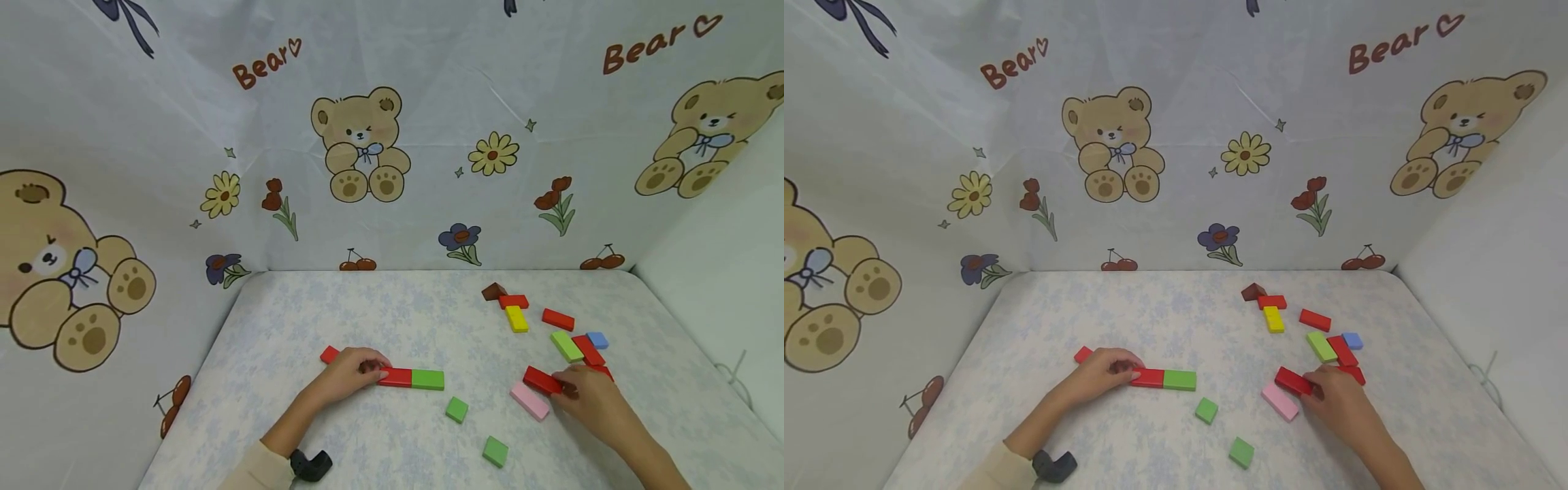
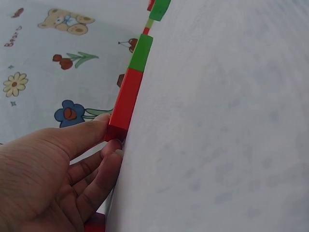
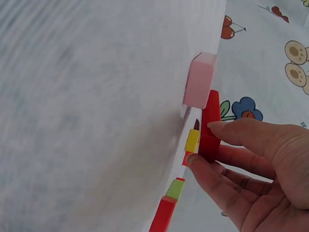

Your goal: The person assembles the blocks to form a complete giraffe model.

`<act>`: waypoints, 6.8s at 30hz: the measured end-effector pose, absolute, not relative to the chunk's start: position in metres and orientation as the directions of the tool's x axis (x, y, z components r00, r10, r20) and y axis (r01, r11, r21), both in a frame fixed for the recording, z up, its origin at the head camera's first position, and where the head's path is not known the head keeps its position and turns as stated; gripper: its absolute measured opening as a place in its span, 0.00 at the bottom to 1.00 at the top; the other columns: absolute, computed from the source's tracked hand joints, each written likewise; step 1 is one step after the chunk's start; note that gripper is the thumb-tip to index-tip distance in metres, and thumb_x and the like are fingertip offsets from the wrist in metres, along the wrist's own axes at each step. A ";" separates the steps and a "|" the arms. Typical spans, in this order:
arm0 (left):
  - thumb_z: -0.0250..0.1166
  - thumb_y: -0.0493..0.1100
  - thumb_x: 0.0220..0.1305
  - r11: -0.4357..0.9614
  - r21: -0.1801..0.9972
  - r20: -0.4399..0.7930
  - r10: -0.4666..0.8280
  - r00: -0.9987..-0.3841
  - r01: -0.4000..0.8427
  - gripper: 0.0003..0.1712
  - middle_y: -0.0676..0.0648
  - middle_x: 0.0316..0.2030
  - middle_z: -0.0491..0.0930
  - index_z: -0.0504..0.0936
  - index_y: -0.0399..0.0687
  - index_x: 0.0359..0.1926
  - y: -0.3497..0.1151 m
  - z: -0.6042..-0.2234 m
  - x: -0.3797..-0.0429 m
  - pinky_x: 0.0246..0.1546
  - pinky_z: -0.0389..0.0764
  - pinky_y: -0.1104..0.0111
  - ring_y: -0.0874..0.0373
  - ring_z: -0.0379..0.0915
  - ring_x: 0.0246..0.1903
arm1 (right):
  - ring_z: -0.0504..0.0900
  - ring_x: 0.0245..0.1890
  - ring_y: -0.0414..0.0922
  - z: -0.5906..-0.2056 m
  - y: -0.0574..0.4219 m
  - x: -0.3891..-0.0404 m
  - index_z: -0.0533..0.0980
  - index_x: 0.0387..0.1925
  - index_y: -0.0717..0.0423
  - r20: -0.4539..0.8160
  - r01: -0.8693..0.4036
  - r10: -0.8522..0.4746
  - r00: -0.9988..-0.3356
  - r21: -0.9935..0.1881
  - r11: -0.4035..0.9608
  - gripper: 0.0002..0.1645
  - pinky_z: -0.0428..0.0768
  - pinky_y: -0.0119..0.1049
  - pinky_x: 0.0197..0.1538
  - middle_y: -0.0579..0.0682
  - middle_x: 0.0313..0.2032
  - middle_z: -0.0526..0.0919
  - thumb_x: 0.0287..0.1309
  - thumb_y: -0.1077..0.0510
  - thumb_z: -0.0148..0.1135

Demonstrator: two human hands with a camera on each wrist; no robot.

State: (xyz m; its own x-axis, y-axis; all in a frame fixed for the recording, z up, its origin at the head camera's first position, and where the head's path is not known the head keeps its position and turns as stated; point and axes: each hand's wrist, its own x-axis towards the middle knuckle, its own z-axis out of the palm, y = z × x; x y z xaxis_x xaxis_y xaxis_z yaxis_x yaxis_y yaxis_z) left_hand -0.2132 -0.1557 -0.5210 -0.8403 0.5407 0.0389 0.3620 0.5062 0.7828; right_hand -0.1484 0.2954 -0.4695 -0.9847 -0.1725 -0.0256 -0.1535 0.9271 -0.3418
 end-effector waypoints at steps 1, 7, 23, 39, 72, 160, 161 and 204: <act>0.69 0.47 0.69 0.502 0.785 0.040 0.543 -0.839 0.362 0.07 0.58 0.29 0.80 0.88 0.58 0.46 -0.156 -0.521 -0.213 0.26 0.77 0.71 0.65 0.74 0.22 | 0.75 0.29 0.40 -0.468 0.294 -0.147 0.84 0.46 0.67 -0.009 -0.171 -0.185 -0.983 -0.346 0.923 0.26 0.78 0.30 0.30 0.46 0.30 0.79 0.46 0.59 0.81; 0.68 0.46 0.69 0.490 0.794 0.042 0.547 -0.836 0.361 0.07 0.57 0.29 0.80 0.87 0.58 0.46 -0.156 -0.520 -0.212 0.26 0.77 0.70 0.64 0.74 0.21 | 0.82 0.32 0.39 -0.454 0.277 -0.142 0.84 0.49 0.67 0.005 -0.191 -0.209 -0.978 -0.432 0.881 0.27 0.85 0.35 0.35 0.50 0.39 0.84 0.47 0.59 0.81; 0.68 0.46 0.69 0.485 0.789 0.059 0.552 -0.832 0.378 0.06 0.56 0.29 0.81 0.87 0.58 0.46 -0.157 -0.518 -0.212 0.26 0.77 0.70 0.63 0.74 0.22 | 0.80 0.34 0.34 -0.442 0.189 -0.128 0.85 0.48 0.60 0.050 -0.375 -0.407 -0.912 -0.503 0.778 0.21 0.83 0.27 0.39 0.42 0.39 0.82 0.50 0.63 0.79; 0.68 0.51 0.69 0.519 0.760 0.065 0.539 -0.840 0.392 0.07 0.62 0.32 0.81 0.87 0.62 0.46 -0.158 -0.527 -0.217 0.31 0.79 0.70 0.65 0.76 0.29 | 0.77 0.31 0.34 -0.460 0.126 -0.141 0.86 0.42 0.63 0.144 -0.577 -0.597 -0.789 -0.509 0.639 0.14 0.79 0.26 0.34 0.46 0.35 0.80 0.53 0.65 0.76; 0.68 0.48 0.70 0.509 0.765 0.063 0.551 -0.832 0.395 0.07 0.60 0.28 0.80 0.87 0.61 0.46 -0.160 -0.522 -0.217 0.29 0.76 0.71 0.67 0.72 0.24 | 0.67 0.23 0.35 -0.472 0.076 -0.148 0.82 0.37 0.57 0.013 -0.512 -0.561 -0.827 -0.428 0.745 0.17 0.70 0.28 0.27 0.39 0.24 0.75 0.47 0.59 0.82; 0.67 0.47 0.70 0.513 0.773 0.044 0.544 -0.838 0.374 0.07 0.60 0.28 0.80 0.87 0.61 0.46 -0.160 -0.526 -0.213 0.30 0.75 0.72 0.66 0.72 0.27 | 0.72 0.26 0.42 -0.481 0.260 -0.130 0.83 0.42 0.60 -0.255 0.082 -0.007 -0.967 -0.339 0.937 0.25 0.80 0.40 0.33 0.44 0.24 0.77 0.46 0.50 0.82; 0.67 0.47 0.70 0.514 0.771 0.045 0.546 -0.837 0.376 0.07 0.60 0.28 0.80 0.87 0.61 0.46 -0.160 -0.527 -0.213 0.30 0.75 0.72 0.66 0.72 0.27 | 0.72 0.25 0.43 -0.481 0.260 -0.130 0.83 0.42 0.60 -0.252 0.080 -0.010 -0.968 -0.344 0.936 0.25 0.79 0.40 0.33 0.45 0.24 0.77 0.46 0.50 0.82; 0.69 0.44 0.68 0.517 0.765 0.056 0.540 -0.840 0.384 0.06 0.60 0.31 0.81 0.88 0.59 0.45 -0.159 -0.520 -0.213 0.32 0.77 0.72 0.67 0.74 0.29 | 0.67 0.20 0.34 -0.462 0.131 -0.141 0.84 0.39 0.43 -0.014 -0.367 -0.403 -0.915 -0.386 0.846 0.17 0.67 0.28 0.23 0.34 0.19 0.71 0.47 0.51 0.82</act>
